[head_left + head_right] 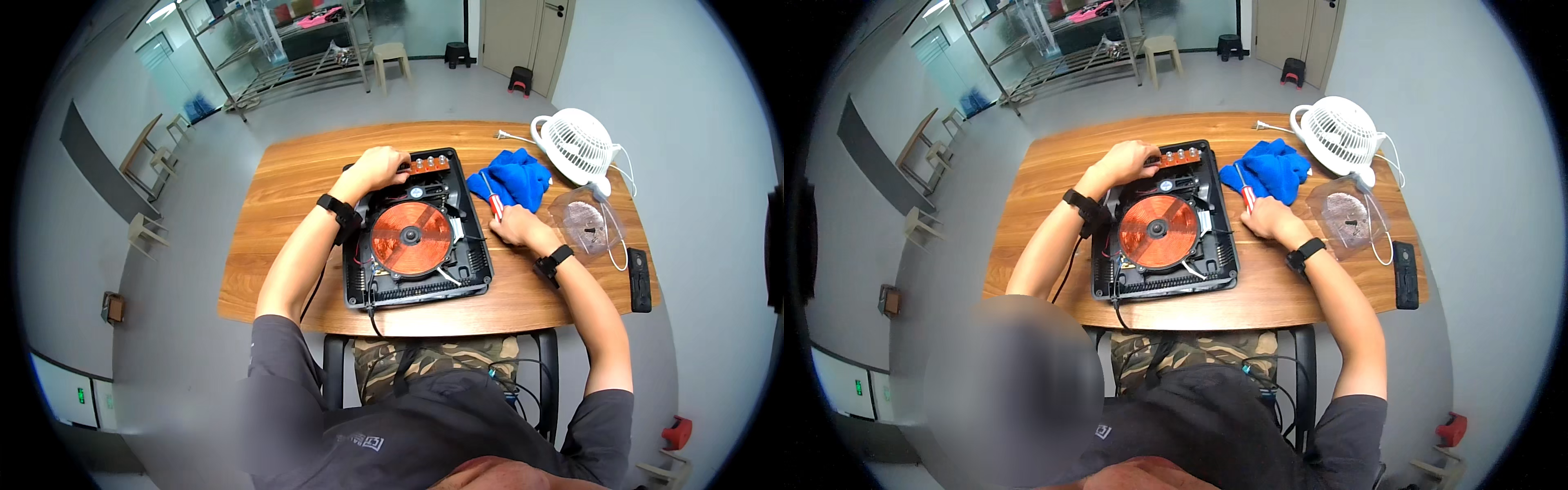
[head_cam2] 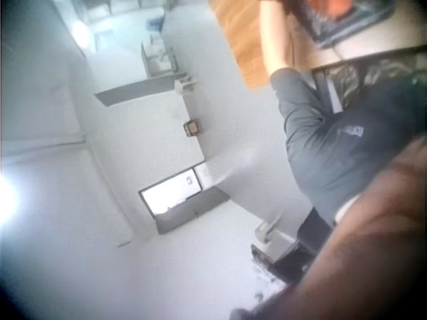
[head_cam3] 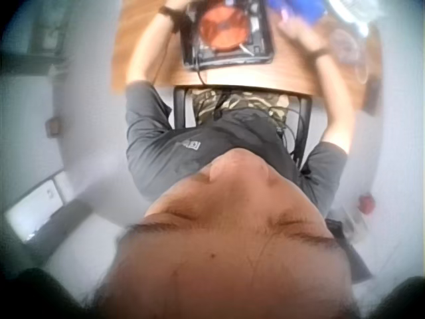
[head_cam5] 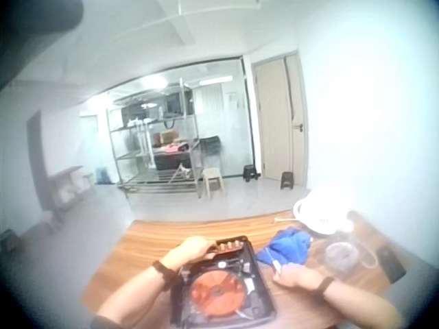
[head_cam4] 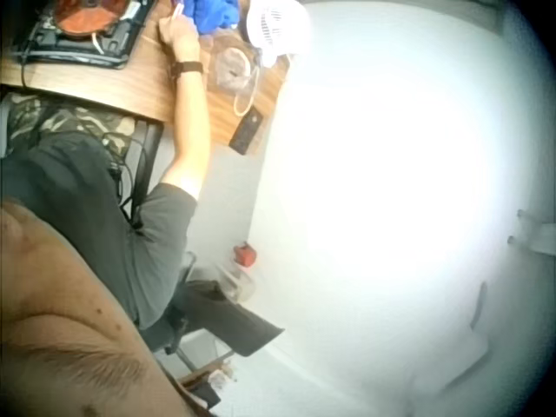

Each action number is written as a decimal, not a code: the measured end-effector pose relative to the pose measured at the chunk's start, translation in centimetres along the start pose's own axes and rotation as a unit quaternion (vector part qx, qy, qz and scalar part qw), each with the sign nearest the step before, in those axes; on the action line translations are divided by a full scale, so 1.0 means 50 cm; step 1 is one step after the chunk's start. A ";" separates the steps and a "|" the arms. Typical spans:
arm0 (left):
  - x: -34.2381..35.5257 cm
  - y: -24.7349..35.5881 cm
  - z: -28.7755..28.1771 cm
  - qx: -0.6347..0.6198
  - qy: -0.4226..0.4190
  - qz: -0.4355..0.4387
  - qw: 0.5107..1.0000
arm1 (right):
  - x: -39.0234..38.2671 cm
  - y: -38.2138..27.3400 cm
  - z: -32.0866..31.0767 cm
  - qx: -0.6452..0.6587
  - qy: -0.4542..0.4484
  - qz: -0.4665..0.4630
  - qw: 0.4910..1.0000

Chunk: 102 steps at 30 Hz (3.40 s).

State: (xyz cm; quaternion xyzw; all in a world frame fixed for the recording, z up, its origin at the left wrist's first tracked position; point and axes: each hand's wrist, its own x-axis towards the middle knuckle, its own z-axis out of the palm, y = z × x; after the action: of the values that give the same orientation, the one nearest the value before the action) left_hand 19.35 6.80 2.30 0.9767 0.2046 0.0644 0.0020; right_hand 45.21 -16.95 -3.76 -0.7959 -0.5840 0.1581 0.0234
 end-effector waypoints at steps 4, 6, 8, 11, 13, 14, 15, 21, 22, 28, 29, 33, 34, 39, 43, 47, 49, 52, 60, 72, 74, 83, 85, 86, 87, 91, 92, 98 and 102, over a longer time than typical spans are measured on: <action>0.021 0.007 0.020 0.009 -0.007 -0.002 1.000 | -0.009 0.000 -0.002 0.012 0.008 0.002 1.000; 0.024 0.009 0.023 0.000 -0.004 -0.009 1.000 | -0.007 0.003 -0.003 0.012 0.005 0.004 1.000; 0.025 0.006 0.027 -0.005 -0.011 -0.024 1.000 | -0.007 0.004 0.000 0.015 0.003 0.005 1.000; 0.028 -0.003 0.034 -0.008 0.001 -0.010 1.000 | -0.006 0.005 0.001 0.016 0.004 0.001 1.000; 0.029 -0.006 0.037 -0.011 0.005 -0.005 1.000 | -0.007 0.004 -0.003 0.013 0.001 -0.006 1.000; 0.030 -0.006 0.036 -0.011 0.008 -0.002 1.000 | -0.009 0.002 -0.007 0.018 -0.001 -0.005 1.000; 0.027 -0.008 0.035 -0.015 0.014 -0.005 1.000 | -0.011 0.000 -0.010 0.023 -0.003 -0.004 1.000; 0.020 -0.004 0.029 -0.018 0.025 -0.014 0.999 | -0.013 -0.002 -0.015 0.033 -0.020 0.008 0.999; 0.021 -0.005 0.030 -0.016 0.023 -0.015 0.999 | -0.012 -0.002 -0.015 0.028 -0.019 0.007 0.999; 0.024 -0.008 0.030 -0.034 0.001 -0.052 0.998 | -0.017 -0.003 -0.018 0.026 -0.019 0.005 0.999; 0.025 -0.005 0.026 -0.037 -0.002 -0.061 0.997 | -0.018 -0.003 -0.018 0.025 -0.020 0.006 0.999; 0.029 -0.011 0.030 -0.043 -0.007 -0.077 0.996 | -0.015 -0.003 -0.013 0.027 -0.014 0.005 1.000; 0.030 -0.012 0.030 -0.047 -0.004 -0.077 0.996 | -0.015 -0.002 -0.012 0.029 -0.010 0.004 1.000; 0.026 -0.024 0.032 -0.049 -0.011 -0.071 0.996 | -0.015 0.005 -0.022 -0.008 -0.034 -0.023 0.999; 0.007 -0.029 0.036 -0.043 0.005 -0.070 0.997 | -0.047 -0.037 -0.085 -0.041 -0.101 -0.004 0.994; -0.008 -0.023 0.023 -0.075 0.043 -0.058 0.995 | -0.036 -0.008 -0.083 -0.057 -0.035 -0.024 0.998; -0.018 -0.027 0.012 -0.086 0.052 -0.061 0.993 | -0.033 0.001 -0.091 -0.084 0.003 -0.046 0.995; -0.045 -0.045 -0.005 -0.112 0.080 -0.047 0.989 | -0.024 0.009 -0.121 -0.117 0.040 -0.071 0.990; -0.186 -0.129 0.027 -0.131 0.118 -0.108 0.978 | 0.089 -0.088 -0.196 0.011 0.154 -0.266 0.951; -0.197 -0.131 0.056 -0.172 0.138 -0.167 0.961 | 0.269 -0.183 -0.130 -0.035 0.065 -0.258 0.963; -0.189 -0.140 0.063 -0.201 0.135 -0.184 0.953 | 0.283 -0.171 -0.115 -0.039 0.055 -0.254 0.965; -0.170 -0.174 0.080 -0.171 0.111 -0.147 0.968 | 0.295 -0.162 -0.115 0.015 0.036 -0.262 0.964; -0.169 -0.170 0.071 -0.191 0.106 -0.149 0.964 | 0.305 -0.139 -0.116 0.017 0.029 -0.281 0.959; -0.166 -0.169 0.071 -0.194 0.106 -0.148 0.964 | 0.310 -0.124 -0.119 0.007 0.024 -0.294 0.955; -0.163 -0.167 0.069 -0.197 0.107 -0.146 0.964 | 0.316 -0.112 -0.119 -0.004 0.019 -0.308 0.951; -0.178 -0.188 0.093 -0.198 0.155 -0.144 0.957 | 0.298 -0.141 -0.124 0.006 0.017 -0.289 0.957; -0.177 -0.189 0.096 -0.199 0.160 -0.143 0.956 | 0.298 -0.143 -0.122 -0.001 0.026 -0.289 0.957; -0.172 -0.178 0.095 -0.209 0.156 -0.144 0.955 | 0.309 -0.129 -0.120 0.017 0.046 -0.294 0.954; -0.176 -0.186 0.099 -0.184 0.155 -0.134 0.961 | 0.296 -0.144 -0.121 0.041 0.043 -0.277 0.959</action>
State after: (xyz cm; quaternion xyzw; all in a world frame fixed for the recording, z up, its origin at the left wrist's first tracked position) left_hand 8.28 11.89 -4.01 0.9012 0.3162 0.2505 0.1586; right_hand 44.24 0.09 0.28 -0.6070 -0.7732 0.1349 0.1244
